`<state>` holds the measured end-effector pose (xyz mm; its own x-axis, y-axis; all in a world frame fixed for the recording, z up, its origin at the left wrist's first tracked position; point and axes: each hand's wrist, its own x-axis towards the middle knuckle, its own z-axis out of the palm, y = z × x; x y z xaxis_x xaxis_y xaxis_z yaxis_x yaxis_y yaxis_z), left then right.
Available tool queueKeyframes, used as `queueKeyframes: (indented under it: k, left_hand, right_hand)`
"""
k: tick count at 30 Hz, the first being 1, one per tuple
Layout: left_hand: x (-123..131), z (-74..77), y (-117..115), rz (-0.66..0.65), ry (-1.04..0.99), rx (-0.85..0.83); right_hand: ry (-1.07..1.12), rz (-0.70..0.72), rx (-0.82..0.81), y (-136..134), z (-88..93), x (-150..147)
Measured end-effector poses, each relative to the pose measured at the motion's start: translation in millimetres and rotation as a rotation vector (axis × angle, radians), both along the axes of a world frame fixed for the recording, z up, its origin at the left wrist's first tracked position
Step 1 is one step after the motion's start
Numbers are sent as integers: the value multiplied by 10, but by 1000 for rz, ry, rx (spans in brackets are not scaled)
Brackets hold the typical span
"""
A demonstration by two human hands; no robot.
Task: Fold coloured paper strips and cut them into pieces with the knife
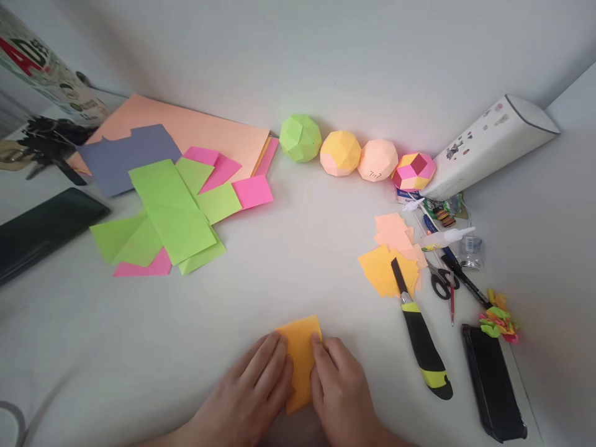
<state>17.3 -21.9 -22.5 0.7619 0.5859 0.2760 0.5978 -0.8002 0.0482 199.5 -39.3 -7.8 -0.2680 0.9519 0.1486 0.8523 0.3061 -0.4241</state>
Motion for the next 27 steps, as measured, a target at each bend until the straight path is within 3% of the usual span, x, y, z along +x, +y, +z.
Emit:
queueKeyframes:
  k: [6,21,27]
  left_hand:
    - [48,28,72,25,34,-30]
    - [97,-38,234,-85,87,-43]
    - [129,33,247,-63,32,-87]
  right_hand:
    - [-7,-5,4,0,-27,-7]
    - [-80,-20,77,7,-113,-5]
    - [-144,-23,43,-30,-81,-16]
